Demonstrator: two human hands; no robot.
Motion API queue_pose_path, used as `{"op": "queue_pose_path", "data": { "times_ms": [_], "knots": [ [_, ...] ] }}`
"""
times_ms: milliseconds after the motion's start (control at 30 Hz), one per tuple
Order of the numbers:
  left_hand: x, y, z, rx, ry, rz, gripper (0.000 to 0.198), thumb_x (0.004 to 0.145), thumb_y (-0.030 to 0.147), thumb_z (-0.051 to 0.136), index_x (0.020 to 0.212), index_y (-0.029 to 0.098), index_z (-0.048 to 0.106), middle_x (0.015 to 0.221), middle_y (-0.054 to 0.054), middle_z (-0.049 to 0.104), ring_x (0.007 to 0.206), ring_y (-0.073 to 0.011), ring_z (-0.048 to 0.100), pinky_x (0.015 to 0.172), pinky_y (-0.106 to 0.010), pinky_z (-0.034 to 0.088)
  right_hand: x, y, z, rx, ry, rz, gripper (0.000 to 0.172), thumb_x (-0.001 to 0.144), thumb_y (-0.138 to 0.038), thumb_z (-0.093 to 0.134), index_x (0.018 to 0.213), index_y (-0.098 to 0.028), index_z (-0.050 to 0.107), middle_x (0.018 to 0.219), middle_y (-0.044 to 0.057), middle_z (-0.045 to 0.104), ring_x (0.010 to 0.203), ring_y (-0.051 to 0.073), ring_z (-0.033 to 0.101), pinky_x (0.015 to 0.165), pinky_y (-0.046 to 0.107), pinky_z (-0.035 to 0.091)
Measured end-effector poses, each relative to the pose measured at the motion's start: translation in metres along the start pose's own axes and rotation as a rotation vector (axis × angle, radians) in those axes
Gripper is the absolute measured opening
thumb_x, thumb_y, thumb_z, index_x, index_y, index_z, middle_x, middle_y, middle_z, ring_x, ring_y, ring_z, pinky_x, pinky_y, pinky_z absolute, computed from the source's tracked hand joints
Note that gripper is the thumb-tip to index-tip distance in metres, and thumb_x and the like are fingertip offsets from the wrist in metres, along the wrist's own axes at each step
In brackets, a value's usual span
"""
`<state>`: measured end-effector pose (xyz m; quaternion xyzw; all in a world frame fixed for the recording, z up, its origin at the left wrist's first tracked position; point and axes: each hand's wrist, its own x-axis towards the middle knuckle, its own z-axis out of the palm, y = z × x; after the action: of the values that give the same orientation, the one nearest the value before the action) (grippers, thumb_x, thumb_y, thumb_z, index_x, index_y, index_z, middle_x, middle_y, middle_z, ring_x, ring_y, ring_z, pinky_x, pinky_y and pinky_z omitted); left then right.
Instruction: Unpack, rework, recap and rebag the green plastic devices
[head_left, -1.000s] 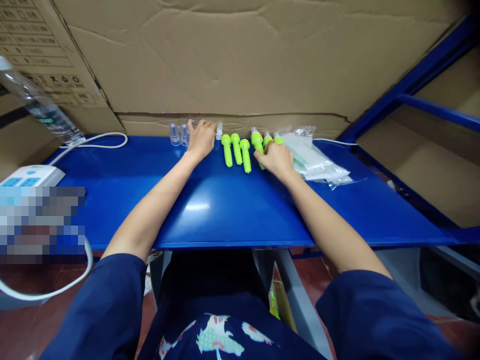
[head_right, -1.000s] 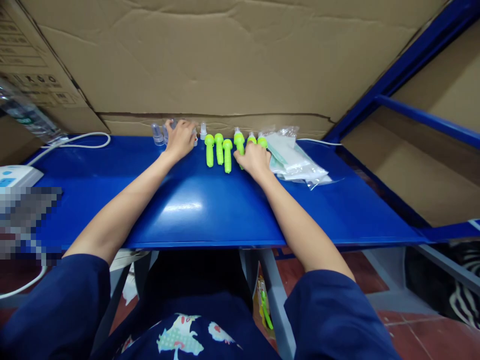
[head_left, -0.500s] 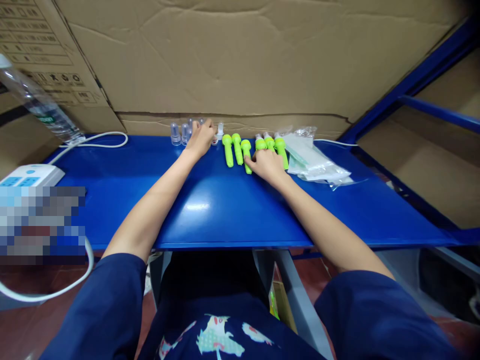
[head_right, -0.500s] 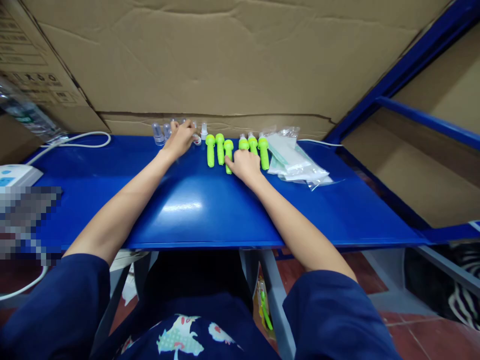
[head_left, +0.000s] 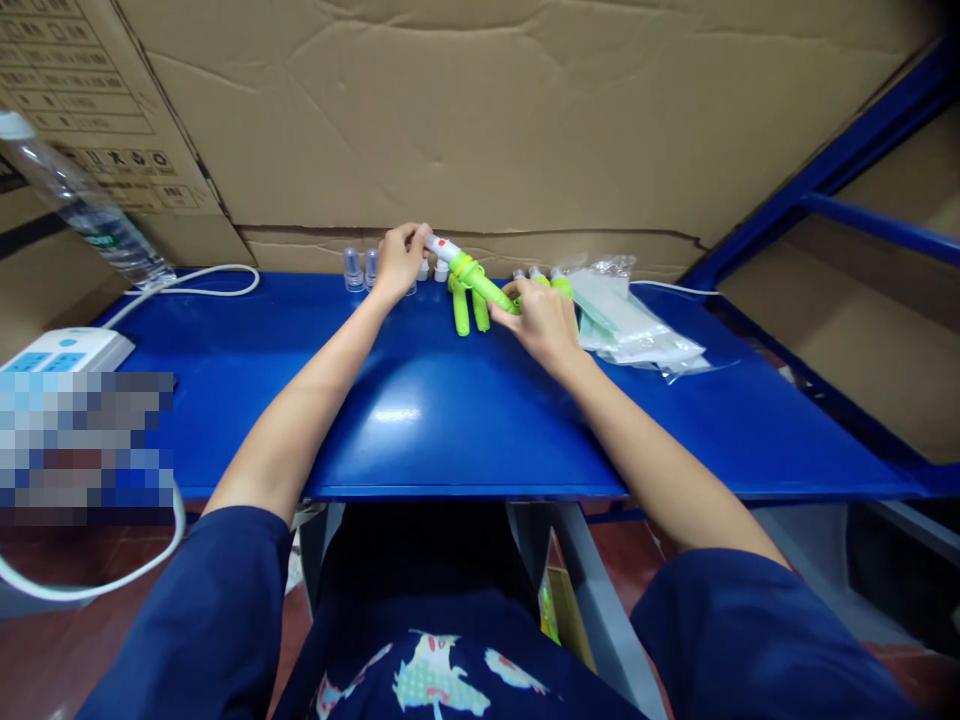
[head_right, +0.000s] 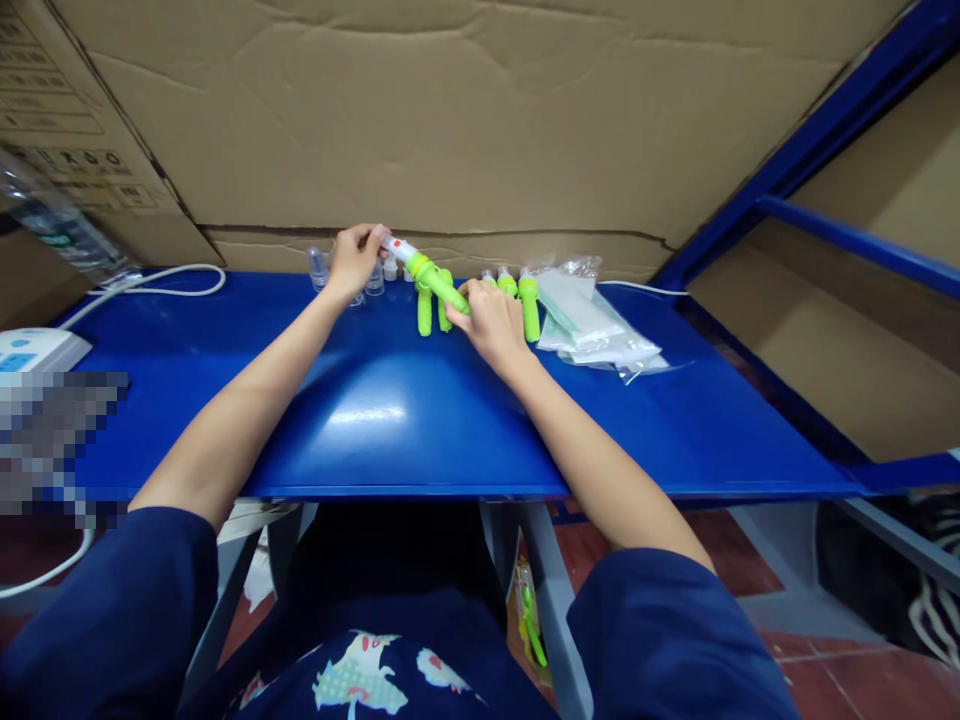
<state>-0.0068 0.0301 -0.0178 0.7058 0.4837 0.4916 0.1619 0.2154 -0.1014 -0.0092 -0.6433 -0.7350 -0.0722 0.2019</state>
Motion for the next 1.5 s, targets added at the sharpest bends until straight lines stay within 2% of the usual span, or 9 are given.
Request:
{"op": "queue_pose_path", "data": {
  "times_ms": [333, 533, 667, 800, 900, 1100, 1267, 1333, 1500],
  "knots": [
    [-0.012, 0.014, -0.008, -0.020, -0.243, 0.059, 0.041, 0.110, 0.041, 0.042, 0.122, 0.015, 0.072, 0.107, -0.012, 0.078, 0.099, -0.0205, 0.073, 0.095, -0.035, 0.058, -0.001, 0.005, 0.008, 0.073, -0.025, -0.070, 0.032, 0.097, -0.036, 0.054, 0.111, -0.014, 0.072, 0.114, 0.018, 0.075, 0.109, 0.037, 0.068, 0.091, 0.048, 0.052],
    [-0.015, 0.012, -0.001, 0.162, -0.223, 0.063, 0.047, 0.108, 0.027, 0.040, 0.152, 0.019, 0.054, 0.139, -0.014, 0.070, 0.134, -0.0244, 0.062, 0.116, -0.043, 0.046, 0.007, 0.015, 0.018, 0.155, 0.001, 0.025, 0.035, 0.099, -0.037, 0.052, 0.109, -0.010, 0.072, 0.110, 0.021, 0.076, 0.105, 0.034, 0.070, 0.097, 0.046, 0.052],
    [-0.028, 0.020, 0.004, 0.382, -0.251, 0.052, 0.053, 0.101, 0.018, 0.044, 0.153, 0.021, 0.052, 0.157, -0.016, 0.057, 0.148, -0.0306, 0.051, 0.123, -0.053, 0.037, 0.012, 0.026, 0.024, 0.123, -0.024, 0.132, 0.031, 0.094, -0.035, 0.057, 0.099, -0.009, 0.075, 0.097, 0.021, 0.076, 0.098, 0.036, 0.070, 0.094, 0.049, 0.054],
    [-0.034, 0.031, 0.009, 0.530, -0.236, 0.089, 0.052, 0.098, 0.015, 0.043, 0.149, 0.019, 0.055, 0.154, -0.019, 0.058, 0.147, -0.0366, 0.049, 0.119, -0.062, 0.036, 0.013, 0.031, 0.026, 0.113, -0.080, 0.140, 0.030, 0.092, -0.033, 0.056, 0.088, -0.012, 0.077, 0.078, 0.017, 0.072, 0.086, 0.035, 0.070, 0.088, 0.052, 0.056],
    [-0.029, 0.036, 0.017, 0.590, -0.256, 0.125, 0.054, 0.096, 0.012, 0.041, 0.147, 0.013, 0.057, 0.152, -0.022, 0.059, 0.145, -0.0383, 0.049, 0.121, -0.065, 0.032, 0.011, 0.029, 0.024, 0.088, -0.141, 0.154, 0.032, 0.093, -0.033, 0.055, 0.087, -0.011, 0.077, 0.075, 0.017, 0.070, 0.083, 0.034, 0.070, 0.087, 0.052, 0.056],
    [-0.012, 0.034, 0.032, 0.606, -0.250, 0.162, 0.052, 0.093, 0.010, 0.038, 0.137, 0.010, 0.065, 0.150, -0.026, 0.059, 0.146, -0.0418, 0.046, 0.122, -0.071, 0.023, 0.004, 0.016, 0.020, -0.003, -0.026, 0.092, 0.044, 0.097, -0.037, 0.056, 0.128, -0.011, 0.072, 0.129, 0.024, 0.066, 0.104, 0.038, 0.069, 0.089, 0.052, 0.057],
    [-0.005, 0.033, 0.029, 0.634, -0.257, 0.130, 0.051, 0.092, 0.005, 0.034, 0.129, 0.009, 0.068, 0.152, -0.026, 0.056, 0.150, -0.0402, 0.043, 0.124, -0.069, 0.022, 0.001, 0.006, 0.022, 0.020, -0.154, -0.115, 0.049, 0.104, -0.030, 0.041, 0.144, -0.020, 0.068, 0.132, 0.019, 0.065, 0.109, 0.034, 0.070, 0.094, 0.048, 0.056],
    [-0.003, 0.033, 0.027, 0.647, -0.247, 0.132, 0.051, 0.092, 0.005, 0.034, 0.130, 0.008, 0.067, 0.151, -0.027, 0.057, 0.149, -0.0400, 0.045, 0.124, -0.069, 0.022, 0.001, 0.002, 0.022, 0.026, -0.203, -0.146, 0.049, 0.105, -0.029, 0.040, 0.139, -0.017, 0.072, 0.125, 0.020, 0.068, 0.107, 0.034, 0.071, 0.096, 0.048, 0.056],
    [0.002, 0.029, 0.027, 0.599, -0.212, 0.196, 0.043, 0.096, 0.016, 0.042, 0.127, 0.014, 0.070, 0.134, -0.023, 0.071, 0.137, -0.0391, 0.056, 0.123, -0.072, 0.022, -0.003, -0.003, 0.013, 0.053, -0.216, -0.116, 0.051, 0.107, -0.039, 0.036, 0.100, -0.016, 0.080, 0.093, 0.020, 0.074, 0.098, 0.039, 0.074, 0.093, 0.054, 0.055]
  ]
}}
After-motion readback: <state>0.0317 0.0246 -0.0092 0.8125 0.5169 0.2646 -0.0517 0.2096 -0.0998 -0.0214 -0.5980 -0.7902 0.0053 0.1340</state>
